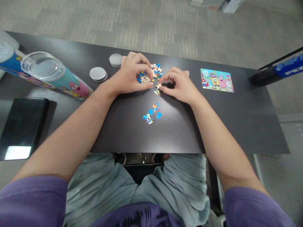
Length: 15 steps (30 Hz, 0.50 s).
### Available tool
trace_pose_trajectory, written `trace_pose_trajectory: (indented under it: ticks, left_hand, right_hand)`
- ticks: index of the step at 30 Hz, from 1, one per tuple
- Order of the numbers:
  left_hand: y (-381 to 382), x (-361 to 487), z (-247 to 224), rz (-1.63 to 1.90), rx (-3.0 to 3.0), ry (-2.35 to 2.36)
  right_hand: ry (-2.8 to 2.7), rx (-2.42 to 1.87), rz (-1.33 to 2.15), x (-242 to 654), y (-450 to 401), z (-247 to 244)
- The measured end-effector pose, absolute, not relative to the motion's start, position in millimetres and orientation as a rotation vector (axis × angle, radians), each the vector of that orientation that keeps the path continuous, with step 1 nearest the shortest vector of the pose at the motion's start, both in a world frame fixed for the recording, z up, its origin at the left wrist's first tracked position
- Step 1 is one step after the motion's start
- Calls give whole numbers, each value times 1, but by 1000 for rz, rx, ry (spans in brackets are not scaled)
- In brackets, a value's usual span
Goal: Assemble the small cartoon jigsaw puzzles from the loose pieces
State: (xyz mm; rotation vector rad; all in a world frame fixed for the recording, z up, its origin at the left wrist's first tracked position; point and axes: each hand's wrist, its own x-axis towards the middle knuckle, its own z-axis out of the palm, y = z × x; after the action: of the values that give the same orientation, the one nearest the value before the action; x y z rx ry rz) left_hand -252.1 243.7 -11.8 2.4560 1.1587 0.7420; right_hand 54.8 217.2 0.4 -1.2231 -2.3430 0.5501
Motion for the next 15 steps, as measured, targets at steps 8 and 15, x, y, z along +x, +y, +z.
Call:
trace_pose_trajectory:
  ticks: [8,15]
  left_hand:
    - [225,-256,-22,751,2464,1159]
    - [222,-254,-7,733,2483,1145]
  right_hand:
    - [-2399,-1144,673,87,229,10]
    - [-2279,-1221,564,94,229,10]
